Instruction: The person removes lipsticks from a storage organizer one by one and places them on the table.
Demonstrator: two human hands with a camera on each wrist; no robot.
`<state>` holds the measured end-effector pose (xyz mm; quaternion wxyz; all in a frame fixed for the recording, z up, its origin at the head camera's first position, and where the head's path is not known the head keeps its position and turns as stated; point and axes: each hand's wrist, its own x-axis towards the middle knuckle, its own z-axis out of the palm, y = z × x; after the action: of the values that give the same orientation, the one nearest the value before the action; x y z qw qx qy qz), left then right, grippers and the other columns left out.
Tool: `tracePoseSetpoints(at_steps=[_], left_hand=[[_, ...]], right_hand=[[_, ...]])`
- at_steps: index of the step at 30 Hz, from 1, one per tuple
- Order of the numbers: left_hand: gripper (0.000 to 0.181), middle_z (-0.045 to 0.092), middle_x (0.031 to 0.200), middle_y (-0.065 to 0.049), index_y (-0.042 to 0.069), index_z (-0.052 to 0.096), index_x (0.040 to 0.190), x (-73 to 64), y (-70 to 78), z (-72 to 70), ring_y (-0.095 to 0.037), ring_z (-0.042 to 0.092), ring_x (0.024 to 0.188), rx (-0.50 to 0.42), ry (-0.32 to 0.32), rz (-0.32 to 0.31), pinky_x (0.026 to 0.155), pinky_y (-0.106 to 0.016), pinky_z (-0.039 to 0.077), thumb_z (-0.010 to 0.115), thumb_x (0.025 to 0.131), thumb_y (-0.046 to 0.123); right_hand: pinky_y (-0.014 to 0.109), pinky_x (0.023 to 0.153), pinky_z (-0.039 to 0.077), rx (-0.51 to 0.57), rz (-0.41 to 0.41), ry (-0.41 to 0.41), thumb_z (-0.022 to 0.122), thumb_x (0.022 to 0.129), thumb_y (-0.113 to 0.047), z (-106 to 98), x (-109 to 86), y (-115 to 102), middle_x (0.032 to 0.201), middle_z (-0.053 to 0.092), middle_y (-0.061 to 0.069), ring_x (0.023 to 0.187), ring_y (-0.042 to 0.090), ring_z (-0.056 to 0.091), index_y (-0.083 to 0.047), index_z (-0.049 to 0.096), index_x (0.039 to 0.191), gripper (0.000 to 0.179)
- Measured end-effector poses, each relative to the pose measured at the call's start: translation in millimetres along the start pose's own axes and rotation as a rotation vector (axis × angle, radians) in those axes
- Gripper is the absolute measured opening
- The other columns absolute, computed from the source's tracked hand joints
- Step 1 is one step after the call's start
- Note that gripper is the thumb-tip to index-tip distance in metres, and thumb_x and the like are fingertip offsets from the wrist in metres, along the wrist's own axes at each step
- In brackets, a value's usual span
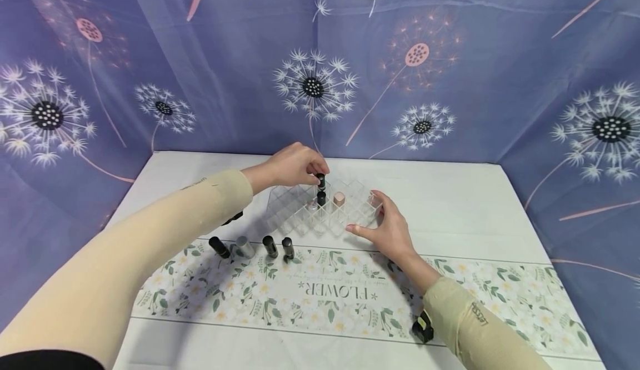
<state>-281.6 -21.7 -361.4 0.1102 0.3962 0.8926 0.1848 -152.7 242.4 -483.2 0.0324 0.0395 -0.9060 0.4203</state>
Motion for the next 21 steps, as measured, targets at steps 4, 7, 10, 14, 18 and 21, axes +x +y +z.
tracePoseSetpoints(at_steps=[4,7,10,14,18,21], left_hand=[[0.029,0.08,0.114,-0.002,0.008,0.079,0.125,-2.4,3.9,-6.5,-0.014,0.074,0.105,-0.007,0.01,-0.003,0.095,-0.024,0.058,0.08,0.096,0.008],[0.029,0.08,0.113,-0.003,0.008,0.079,0.125,-4.0,6.9,-12.1,-0.014,0.074,0.105,-0.011,0.016,-0.007,0.095,-0.023,0.058,0.08,0.096,0.009],[0.029,0.08,0.113,-0.003,0.008,0.08,0.124,-5.4,9.7,-17.9,-0.015,0.075,0.105,-0.013,0.02,0.0,0.094,-0.023,0.058,0.08,0.096,0.008],[0.028,0.08,0.112,-0.003,0.007,0.08,0.123,-7.2,13.0,-27.2,-0.015,0.075,0.105,-0.013,0.031,0.016,0.094,-0.022,0.058,0.08,0.095,0.007],[0.026,0.081,0.111,-0.004,0.008,0.08,0.121,-10.2,16.8,-36.8,-0.015,0.076,0.104,-0.01,0.044,0.015,0.094,-0.022,0.058,0.08,0.095,0.007],[0.026,0.081,0.111,-0.004,0.009,0.08,0.121,-13.7,21.0,-44.5,-0.015,0.076,0.104,-0.009,0.047,0.008,0.094,-0.022,0.059,0.081,0.095,0.008]], right_hand=[[0.057,0.116,0.048,0.001,0.005,0.0,0.097,0.081,-0.034,-0.3,0.3,0.0,0.156,0.05,0.025,0.138,0.047,0.055,-0.006,0.034,0.165,0.109],[0.057,0.116,0.048,0.004,0.01,-0.001,0.097,0.081,-0.035,-0.3,0.5,0.1,0.156,0.05,0.024,0.138,0.046,0.055,-0.006,0.034,0.165,0.109],[0.057,0.117,0.048,0.007,0.015,-0.004,0.097,0.081,-0.036,-0.4,0.4,0.4,0.156,0.05,0.024,0.138,0.047,0.055,-0.007,0.034,0.165,0.11],[0.057,0.117,0.047,0.011,0.022,-0.008,0.097,0.081,-0.036,-0.6,-0.2,0.5,0.156,0.05,0.024,0.138,0.047,0.054,-0.008,0.033,0.166,0.11],[0.057,0.117,0.047,0.009,0.023,-0.009,0.097,0.081,-0.036,-0.8,-0.7,-0.4,0.156,0.05,0.024,0.138,0.047,0.054,-0.008,0.033,0.166,0.109],[0.058,0.117,0.047,0.009,0.022,-0.011,0.096,0.082,-0.036,-0.9,-1.2,-1.0,0.155,0.05,0.024,0.138,0.047,0.054,-0.008,0.033,0.166,0.109]])
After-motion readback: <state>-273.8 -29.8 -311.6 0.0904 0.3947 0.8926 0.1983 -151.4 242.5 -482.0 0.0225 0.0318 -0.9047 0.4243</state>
